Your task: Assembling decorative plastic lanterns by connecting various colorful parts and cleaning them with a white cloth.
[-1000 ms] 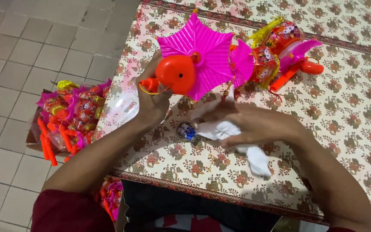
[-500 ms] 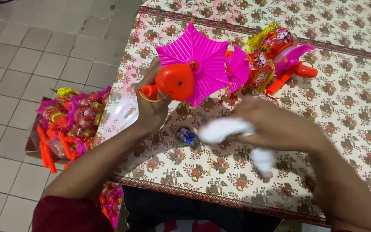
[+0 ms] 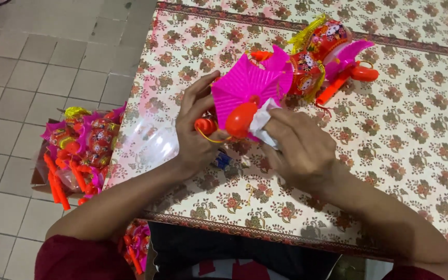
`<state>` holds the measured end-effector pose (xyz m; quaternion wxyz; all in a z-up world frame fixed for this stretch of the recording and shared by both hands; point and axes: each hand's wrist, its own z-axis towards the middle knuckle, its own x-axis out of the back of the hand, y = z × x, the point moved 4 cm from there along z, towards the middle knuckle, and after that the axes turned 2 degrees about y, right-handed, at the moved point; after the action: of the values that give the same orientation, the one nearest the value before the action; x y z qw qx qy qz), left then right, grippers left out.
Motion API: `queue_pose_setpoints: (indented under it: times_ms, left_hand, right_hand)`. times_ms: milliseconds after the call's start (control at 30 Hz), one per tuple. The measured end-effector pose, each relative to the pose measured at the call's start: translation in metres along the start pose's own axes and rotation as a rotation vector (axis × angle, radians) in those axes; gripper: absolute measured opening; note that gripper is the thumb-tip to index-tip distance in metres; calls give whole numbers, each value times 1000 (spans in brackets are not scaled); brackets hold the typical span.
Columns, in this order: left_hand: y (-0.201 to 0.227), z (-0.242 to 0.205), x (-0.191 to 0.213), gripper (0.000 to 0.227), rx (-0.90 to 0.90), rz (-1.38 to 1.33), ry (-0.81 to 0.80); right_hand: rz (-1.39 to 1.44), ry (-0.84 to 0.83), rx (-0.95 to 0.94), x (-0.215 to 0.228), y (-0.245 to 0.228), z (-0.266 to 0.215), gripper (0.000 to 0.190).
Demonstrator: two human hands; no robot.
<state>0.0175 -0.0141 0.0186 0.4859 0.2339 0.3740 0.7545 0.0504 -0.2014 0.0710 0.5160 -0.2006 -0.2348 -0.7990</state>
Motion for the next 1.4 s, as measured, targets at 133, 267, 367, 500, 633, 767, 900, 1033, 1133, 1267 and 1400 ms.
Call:
queue_pose_setpoints:
  times_ms: [133, 267, 367, 500, 633, 767, 900, 1033, 1133, 1267, 1400]
  left_hand:
    - [-10, 0, 6, 65, -32, 25, 36]
    - [-26, -1, 5, 55, 32, 51, 42]
    - [-33, 1, 3, 61, 210, -35, 38]
    - [-29, 8, 8, 61, 158, -112, 39]
    - [-26, 12, 7, 73, 242, -201, -38]
    - [-31, 11, 6, 58, 95, -134, -85]
    - [-25, 15, 12, 57, 73, -98, -61]
    - [-30, 25, 19, 68, 443, -269, 53]
    - [-39, 35, 28, 70, 536, -355, 158]
    - [-46, 38, 29, 71, 562, -427, 109]
    - [-26, 33, 12, 80, 609, -614, -5]
  right_hand:
    - [228, -127, -46, -1, -4, 5, 35]
    - [314, -273, -36, -9, 0, 8, 24]
    - [494, -355, -128, -2, 21, 5, 14]
    - [417, -177, -276, 16, 58, -3, 15]
    - [408, 74, -437, 36, 91, -5, 15]
    - [396, -135, -195, 20, 64, 12, 22]
    - [404, -359, -256, -6, 47, 9, 26]
    - [315, -491, -251, 0, 57, 12, 11]
    - [203, -822, -340, -2, 59, 19, 22]
    - [80, -1310, -464, -17, 47, 13, 46]
    - [110, -1059, -385, -25, 41, 11, 59]
